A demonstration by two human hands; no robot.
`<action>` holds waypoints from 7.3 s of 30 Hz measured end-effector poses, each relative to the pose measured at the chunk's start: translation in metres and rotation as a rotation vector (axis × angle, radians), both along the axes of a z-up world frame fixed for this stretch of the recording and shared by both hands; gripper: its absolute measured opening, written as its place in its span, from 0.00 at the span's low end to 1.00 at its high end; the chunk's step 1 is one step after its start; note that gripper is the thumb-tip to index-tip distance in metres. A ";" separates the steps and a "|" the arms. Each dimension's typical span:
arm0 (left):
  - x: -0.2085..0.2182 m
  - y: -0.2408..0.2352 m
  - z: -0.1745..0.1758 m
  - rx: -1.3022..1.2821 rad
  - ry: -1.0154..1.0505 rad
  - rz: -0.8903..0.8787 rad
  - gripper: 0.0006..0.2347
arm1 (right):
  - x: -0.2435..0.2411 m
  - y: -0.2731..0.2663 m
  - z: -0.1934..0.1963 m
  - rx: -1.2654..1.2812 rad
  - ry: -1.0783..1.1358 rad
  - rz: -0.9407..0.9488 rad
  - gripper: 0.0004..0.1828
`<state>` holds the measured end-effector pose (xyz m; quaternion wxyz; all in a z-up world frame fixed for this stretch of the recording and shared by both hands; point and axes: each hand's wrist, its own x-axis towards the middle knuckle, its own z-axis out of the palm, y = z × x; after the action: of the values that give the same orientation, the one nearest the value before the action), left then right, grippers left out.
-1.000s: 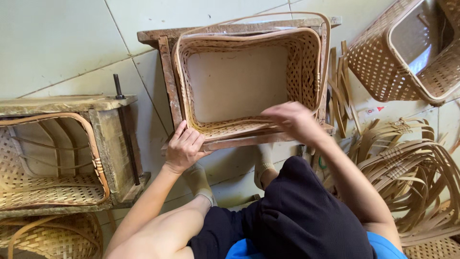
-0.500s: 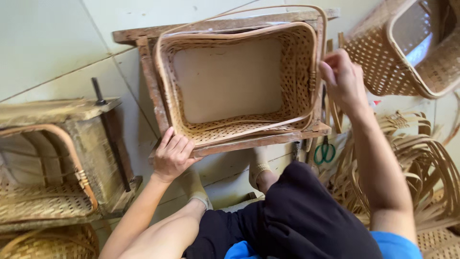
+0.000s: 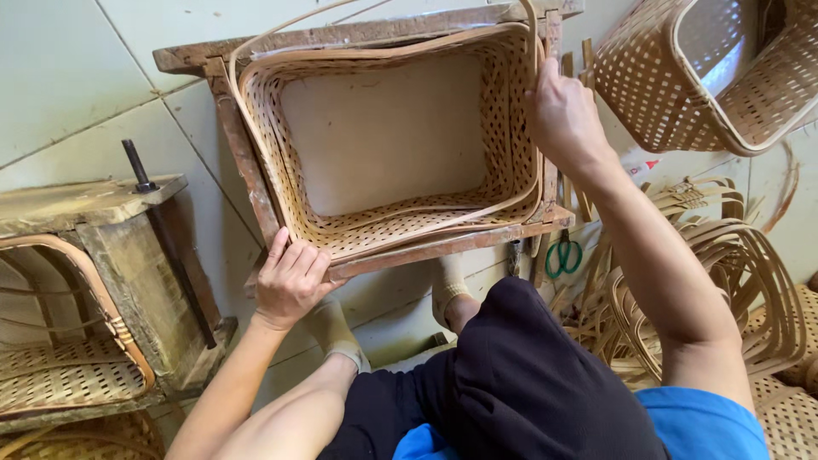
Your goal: The person weaves a rectangular basket by hand, fitting a pre-woven panel into a wooden mold and securing it with thin strips. They use a hammer to tap the strips into place and adjust the basket's shape.
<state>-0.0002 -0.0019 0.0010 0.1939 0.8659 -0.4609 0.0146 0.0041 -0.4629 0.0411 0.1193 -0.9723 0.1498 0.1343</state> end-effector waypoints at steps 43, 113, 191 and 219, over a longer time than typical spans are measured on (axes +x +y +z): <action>-0.025 0.026 -0.057 -0.141 -0.064 0.075 0.46 | 0.165 0.101 0.095 0.129 -0.820 0.735 0.04; -0.008 0.010 -0.018 -0.084 -0.023 0.034 0.26 | -0.013 0.162 -0.013 0.983 0.310 0.649 0.21; -0.010 0.010 -0.010 0.001 -0.001 0.054 0.24 | -0.018 0.117 -0.028 0.993 0.556 0.488 0.20; -0.005 0.006 0.000 0.023 -0.014 0.040 0.21 | 0.058 -0.019 0.030 0.238 0.027 -0.111 0.09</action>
<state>-0.0056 0.0042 0.0005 0.1805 0.8770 -0.4450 0.0193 0.0624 -0.4824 0.0714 0.2388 -0.9396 0.1878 0.1574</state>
